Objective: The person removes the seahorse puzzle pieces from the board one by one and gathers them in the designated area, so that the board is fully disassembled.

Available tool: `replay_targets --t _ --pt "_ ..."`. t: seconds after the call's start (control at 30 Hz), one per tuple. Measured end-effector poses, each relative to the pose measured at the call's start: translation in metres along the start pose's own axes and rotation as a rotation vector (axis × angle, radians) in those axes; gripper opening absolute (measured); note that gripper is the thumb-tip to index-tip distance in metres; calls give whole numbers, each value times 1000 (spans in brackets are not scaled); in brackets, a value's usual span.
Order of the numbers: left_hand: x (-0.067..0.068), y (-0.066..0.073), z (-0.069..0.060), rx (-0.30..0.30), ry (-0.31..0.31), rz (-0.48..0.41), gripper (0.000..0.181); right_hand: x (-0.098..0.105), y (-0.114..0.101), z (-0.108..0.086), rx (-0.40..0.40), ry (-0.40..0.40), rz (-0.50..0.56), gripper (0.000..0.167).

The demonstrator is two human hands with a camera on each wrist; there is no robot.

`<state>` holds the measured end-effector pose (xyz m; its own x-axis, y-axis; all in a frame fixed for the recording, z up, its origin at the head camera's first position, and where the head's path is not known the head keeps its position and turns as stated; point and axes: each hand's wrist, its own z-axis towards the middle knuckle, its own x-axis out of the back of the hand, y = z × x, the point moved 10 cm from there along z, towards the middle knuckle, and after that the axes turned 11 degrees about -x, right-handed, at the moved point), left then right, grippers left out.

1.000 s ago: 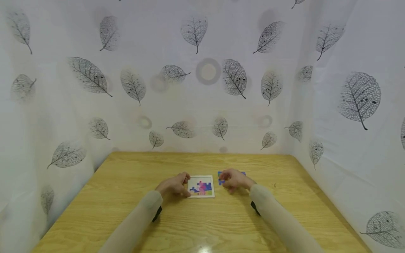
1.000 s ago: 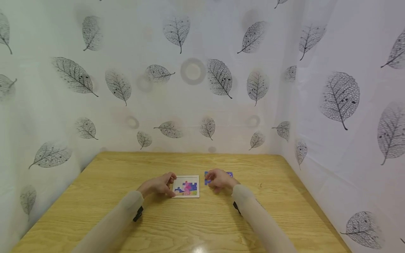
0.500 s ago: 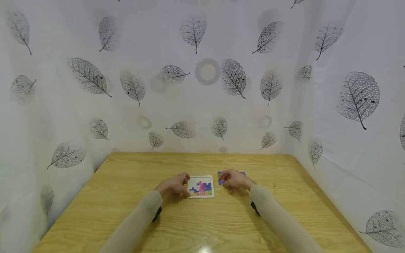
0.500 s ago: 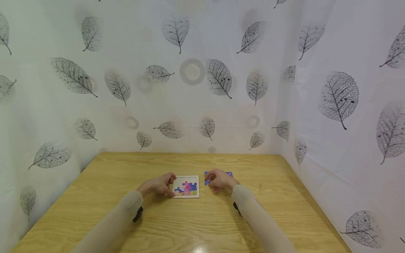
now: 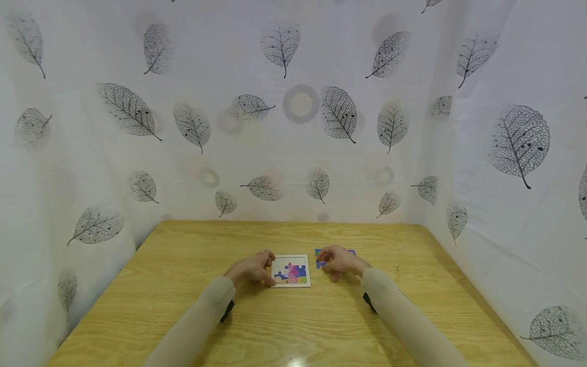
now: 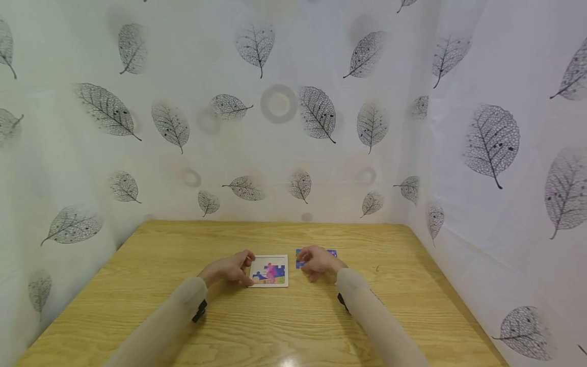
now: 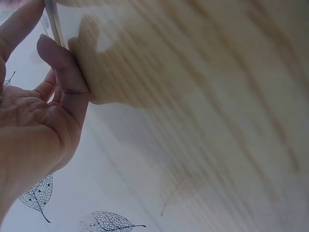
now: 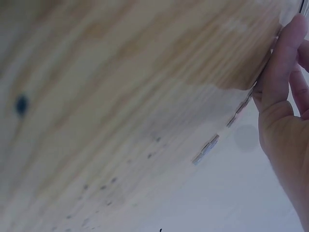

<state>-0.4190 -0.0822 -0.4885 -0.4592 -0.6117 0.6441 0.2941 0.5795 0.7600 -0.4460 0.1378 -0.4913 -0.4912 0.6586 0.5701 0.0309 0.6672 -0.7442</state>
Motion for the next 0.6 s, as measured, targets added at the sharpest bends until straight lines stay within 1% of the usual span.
replay_targets --t 0.27,0.47,0.6 --pt "-1 2 0 -9 -1 -9 66 1 1 0 -5 5 33 29" --pt "-2 0 0 1 -1 -9 66 -1 -8 0 69 -4 38 22" --pt "-1 -1 1 4 -1 -3 67 -6 -25 -2 149 20 -34 17"
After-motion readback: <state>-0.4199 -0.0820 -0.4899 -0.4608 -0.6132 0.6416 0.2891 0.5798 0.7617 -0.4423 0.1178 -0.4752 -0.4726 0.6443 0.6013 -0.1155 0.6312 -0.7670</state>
